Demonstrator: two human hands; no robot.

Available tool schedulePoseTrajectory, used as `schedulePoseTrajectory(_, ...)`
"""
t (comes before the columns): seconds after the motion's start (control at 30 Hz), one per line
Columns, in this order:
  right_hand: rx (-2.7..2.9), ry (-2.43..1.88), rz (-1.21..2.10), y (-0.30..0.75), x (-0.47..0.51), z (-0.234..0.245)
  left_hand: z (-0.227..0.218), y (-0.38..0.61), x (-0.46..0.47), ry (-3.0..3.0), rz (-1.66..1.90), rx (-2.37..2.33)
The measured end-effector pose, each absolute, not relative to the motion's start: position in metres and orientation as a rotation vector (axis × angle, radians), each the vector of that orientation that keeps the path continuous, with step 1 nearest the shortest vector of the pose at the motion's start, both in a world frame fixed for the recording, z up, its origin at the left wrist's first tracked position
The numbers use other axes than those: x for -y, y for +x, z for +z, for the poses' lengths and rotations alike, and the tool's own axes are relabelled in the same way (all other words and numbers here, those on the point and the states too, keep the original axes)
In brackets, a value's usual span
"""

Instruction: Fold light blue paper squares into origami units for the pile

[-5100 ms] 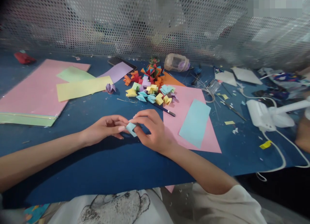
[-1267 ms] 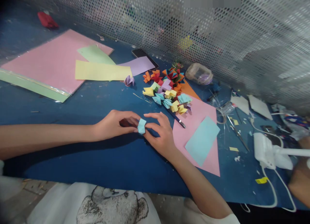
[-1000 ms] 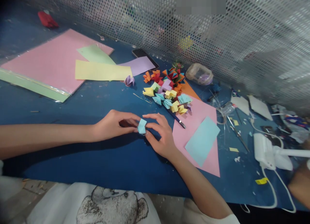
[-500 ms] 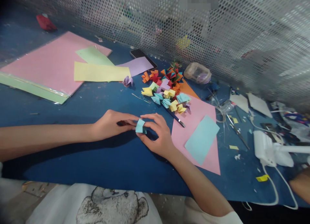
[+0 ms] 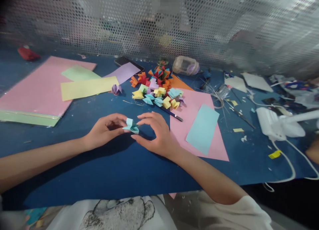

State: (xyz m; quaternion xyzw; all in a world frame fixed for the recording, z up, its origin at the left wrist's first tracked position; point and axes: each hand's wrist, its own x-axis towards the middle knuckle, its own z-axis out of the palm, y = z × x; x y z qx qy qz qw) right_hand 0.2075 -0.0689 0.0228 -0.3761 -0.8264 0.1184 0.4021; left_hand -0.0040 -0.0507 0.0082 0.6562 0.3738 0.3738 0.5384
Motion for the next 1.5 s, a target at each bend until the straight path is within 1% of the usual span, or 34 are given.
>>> schedulePoseTrajectory(0.13, 2.058, -0.974, 0.370, 0.209, 0.069, 0.023, 0.009, -0.002, 0.050, 1.543, 0.877, -0.896)
schedulePoseTrajectory(0.3, 1.929, -1.015, 0.666, 0.208, 0.072, 0.017, 0.008, 0.000, 0.050, 1.515, 0.885, -0.859)
schedulePoseTrajectory(0.37, 1.894, -1.004, 0.717, 0.208, 0.073, 0.016, 0.007, 0.000, 0.051, 1.495, 0.878, -0.851)
schedulePoseTrajectory(0.67, 1.936, -1.015, 0.699, 0.211, 0.069, 0.015, 0.011, 0.003, 0.053, 1.495, 0.796, -0.886)
schedulePoseTrajectory(1.07, 1.877, -1.009, 0.717, 0.211, 0.070, 0.014, 0.006, 0.000, 0.052, 1.446, 0.850, -0.844)
schedulePoseTrajectory(1.2, 1.894, -1.025, 0.728, 0.211, 0.070, 0.012, 0.008, 0.000, 0.053, 1.492, 0.780, -0.881)
schedulePoseTrajectory(1.37, 1.885, -1.028, 0.761, 0.211, 0.069, 0.011, 0.009, 0.000, 0.053, 1.490, 0.746, -0.929)
schedulePoseTrajectory(1.5, 1.834, -1.050, 0.854, 0.210, 0.067, 0.010, 0.010, 0.000, 0.052, 1.506, 0.760, -0.950)
